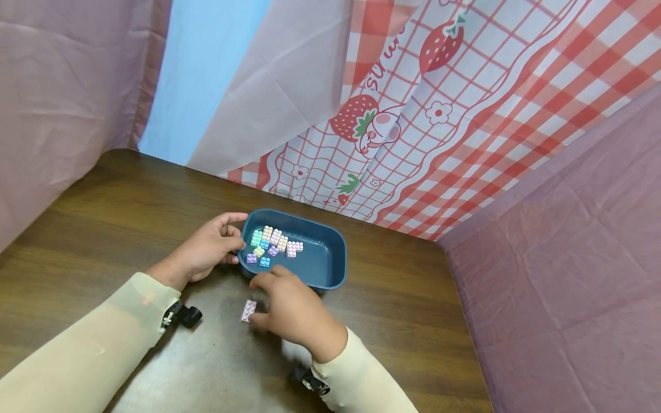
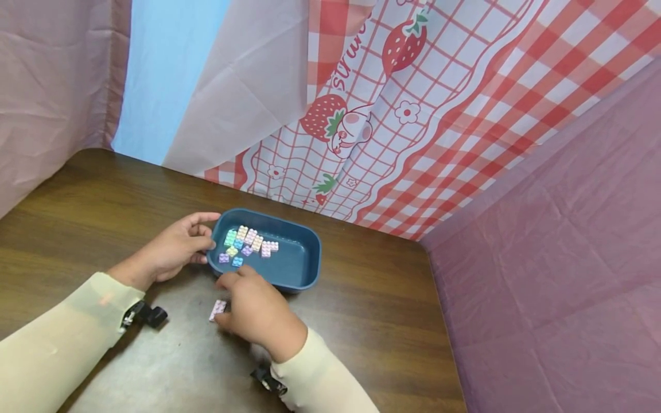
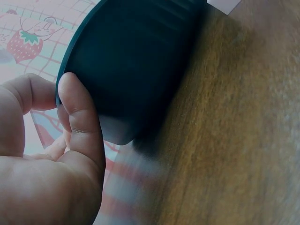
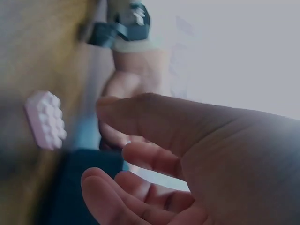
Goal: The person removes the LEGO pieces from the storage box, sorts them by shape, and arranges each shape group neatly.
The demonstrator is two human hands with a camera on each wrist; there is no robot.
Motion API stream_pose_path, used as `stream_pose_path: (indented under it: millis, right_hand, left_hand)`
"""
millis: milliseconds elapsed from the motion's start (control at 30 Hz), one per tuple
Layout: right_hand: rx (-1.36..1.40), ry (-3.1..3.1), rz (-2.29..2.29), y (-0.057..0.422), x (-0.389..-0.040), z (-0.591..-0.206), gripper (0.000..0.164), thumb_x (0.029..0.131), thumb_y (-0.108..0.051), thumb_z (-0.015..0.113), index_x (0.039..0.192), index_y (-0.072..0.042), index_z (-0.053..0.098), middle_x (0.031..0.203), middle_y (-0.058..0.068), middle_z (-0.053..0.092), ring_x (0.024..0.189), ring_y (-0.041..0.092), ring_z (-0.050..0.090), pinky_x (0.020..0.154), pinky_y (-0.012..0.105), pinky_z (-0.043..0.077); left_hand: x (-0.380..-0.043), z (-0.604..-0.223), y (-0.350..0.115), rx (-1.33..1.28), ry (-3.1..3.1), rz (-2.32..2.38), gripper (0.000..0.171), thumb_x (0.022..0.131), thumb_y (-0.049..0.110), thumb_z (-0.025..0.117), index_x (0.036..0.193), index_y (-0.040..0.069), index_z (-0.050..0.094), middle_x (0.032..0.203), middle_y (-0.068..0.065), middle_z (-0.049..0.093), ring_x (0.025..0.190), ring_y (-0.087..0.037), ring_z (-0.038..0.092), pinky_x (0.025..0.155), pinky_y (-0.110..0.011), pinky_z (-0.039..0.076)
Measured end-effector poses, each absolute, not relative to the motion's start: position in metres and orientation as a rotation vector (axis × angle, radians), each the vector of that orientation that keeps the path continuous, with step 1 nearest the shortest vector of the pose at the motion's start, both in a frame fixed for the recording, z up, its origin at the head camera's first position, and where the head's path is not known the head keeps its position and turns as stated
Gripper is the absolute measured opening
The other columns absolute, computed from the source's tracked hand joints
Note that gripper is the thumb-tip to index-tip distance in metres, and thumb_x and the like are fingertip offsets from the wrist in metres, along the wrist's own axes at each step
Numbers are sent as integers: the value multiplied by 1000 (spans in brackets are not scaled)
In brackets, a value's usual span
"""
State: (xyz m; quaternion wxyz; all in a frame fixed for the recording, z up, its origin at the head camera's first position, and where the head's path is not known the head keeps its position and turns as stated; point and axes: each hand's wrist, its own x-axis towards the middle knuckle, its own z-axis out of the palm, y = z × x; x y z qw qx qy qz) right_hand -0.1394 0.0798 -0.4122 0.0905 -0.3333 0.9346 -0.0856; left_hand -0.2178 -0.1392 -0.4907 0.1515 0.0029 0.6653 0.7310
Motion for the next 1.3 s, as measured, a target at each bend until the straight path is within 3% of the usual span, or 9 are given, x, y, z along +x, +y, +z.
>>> stream_pose_path:
  millis: [300,867,1067,1300]
  right_hand:
    - [-867,2744,-517,102,-166,-382,46,84,-35,89,124,-19,71,110,1,65,72,0,61,70,19,54]
    - [-714,2711,-553,119,-224,-371,43,83,-38,89,120,-26,69,103,-4,63,75,14,62,67,32,55]
    - [-685,2691,-507,122,-249,-380,41,83,-38,89,117,-29,68,107,1,68,85,17,61,74,35,54]
    - [-663,2652,-475,129,-270,-396,45,83,-35,89,121,-19,71,105,5,69,89,18,61,77,35,52]
  left_hand:
    - [-219,-492,-140,4,1888,2111,70,99,3,61,162,14,32,108,-12,52,81,-20,59,68,-30,61]
    - [-219,-492,-141,-13,1905,2099,72,98,2,62,162,15,32,111,-15,51,84,-23,59,69,-30,61]
    - [-220,-492,-141,-11,1906,2101,72,97,2,62,162,14,32,110,-15,51,85,-25,59,69,-31,61]
    - [-220,-492,-139,-8,1907,2099,71,98,3,62,162,14,33,110,-14,51,86,-27,60,69,-32,62]
